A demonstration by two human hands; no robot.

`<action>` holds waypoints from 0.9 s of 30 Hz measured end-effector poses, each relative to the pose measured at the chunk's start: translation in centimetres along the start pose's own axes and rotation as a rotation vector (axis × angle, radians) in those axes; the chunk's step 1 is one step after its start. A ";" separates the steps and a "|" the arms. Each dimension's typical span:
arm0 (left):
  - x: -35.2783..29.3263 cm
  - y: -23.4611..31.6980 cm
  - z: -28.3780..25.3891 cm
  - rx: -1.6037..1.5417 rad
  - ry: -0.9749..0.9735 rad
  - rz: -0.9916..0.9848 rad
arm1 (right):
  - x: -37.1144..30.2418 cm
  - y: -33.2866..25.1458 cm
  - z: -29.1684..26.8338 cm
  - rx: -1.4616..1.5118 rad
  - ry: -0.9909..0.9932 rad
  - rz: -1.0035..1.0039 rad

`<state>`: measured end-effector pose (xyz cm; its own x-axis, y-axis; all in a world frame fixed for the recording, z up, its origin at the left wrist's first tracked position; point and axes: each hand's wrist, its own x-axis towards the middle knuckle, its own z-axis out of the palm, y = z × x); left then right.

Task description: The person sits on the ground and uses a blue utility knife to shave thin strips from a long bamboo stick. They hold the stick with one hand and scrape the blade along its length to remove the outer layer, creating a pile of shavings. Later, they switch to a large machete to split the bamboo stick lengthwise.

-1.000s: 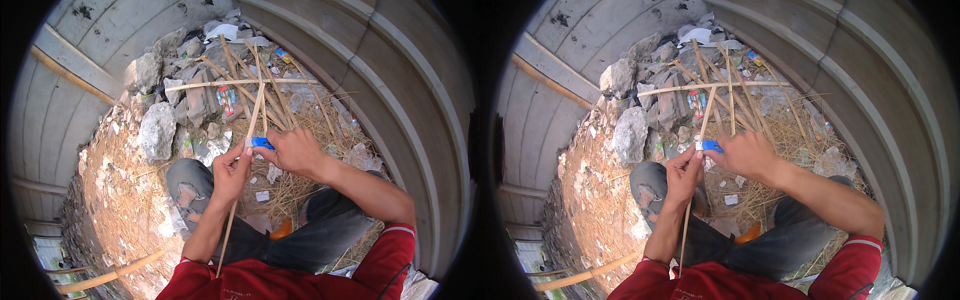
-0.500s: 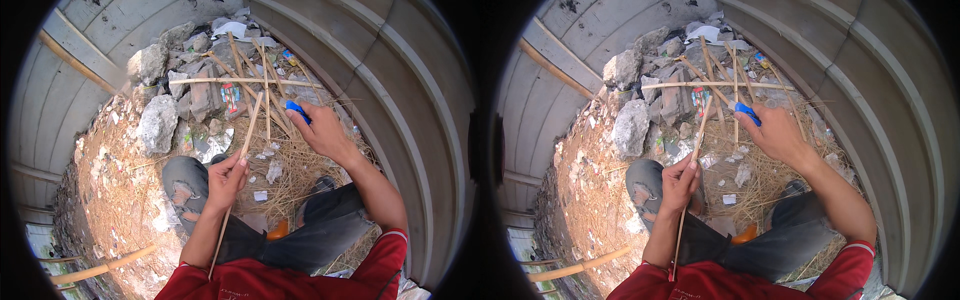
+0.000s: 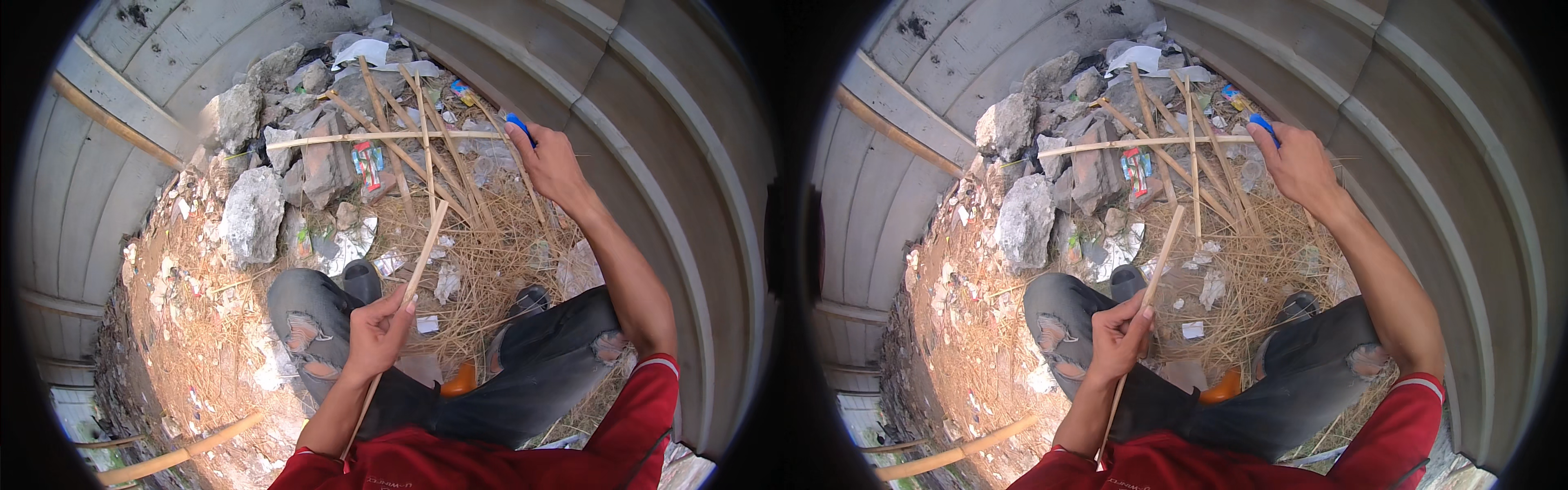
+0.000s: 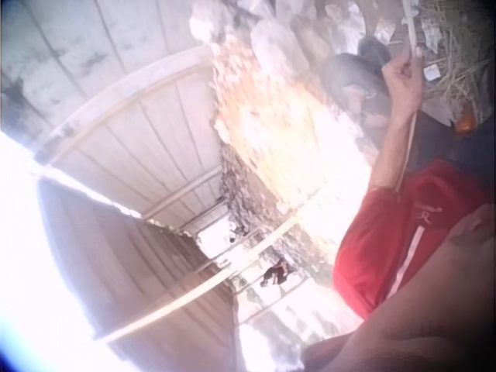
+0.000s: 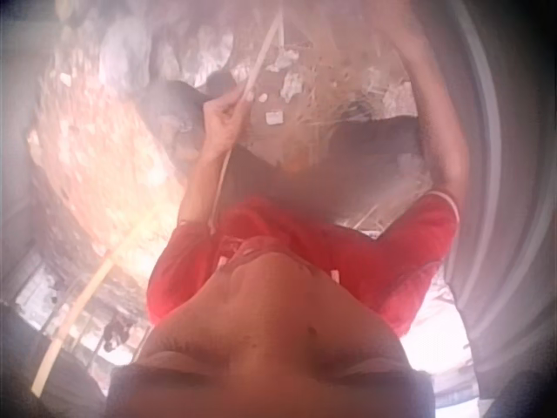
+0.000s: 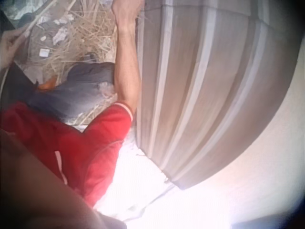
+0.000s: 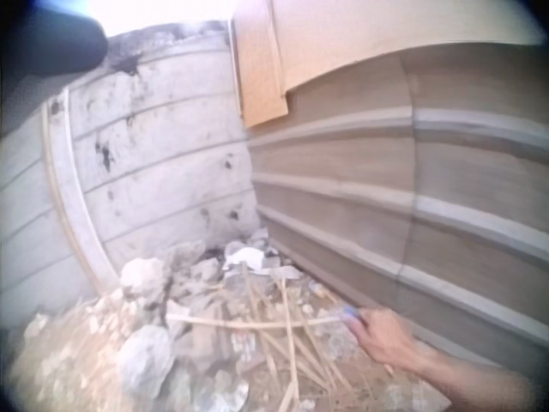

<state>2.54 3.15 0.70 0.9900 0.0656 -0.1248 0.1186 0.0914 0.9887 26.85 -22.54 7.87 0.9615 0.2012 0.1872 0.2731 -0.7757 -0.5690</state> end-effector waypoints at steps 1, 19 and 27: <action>0.6 0.0 -0.2 -0.014 0.031 0.003 | -0.3 0.0 -0.1 0.029 -0.040 -0.020; 0.5 -0.2 -0.5 -0.200 -0.158 -0.161 | -1.6 -1.5 -0.1 0.077 -0.014 -0.030; 3.0 0.6 0.0 -0.338 -0.128 -0.127 | -10.7 -7.3 3.7 0.066 -0.502 -0.319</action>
<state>5.58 3.35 0.88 0.9732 -0.0902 -0.2117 0.2300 0.4146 0.8805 14.72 -16.81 7.02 0.7239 0.6890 -0.0355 0.5369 -0.5950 -0.5981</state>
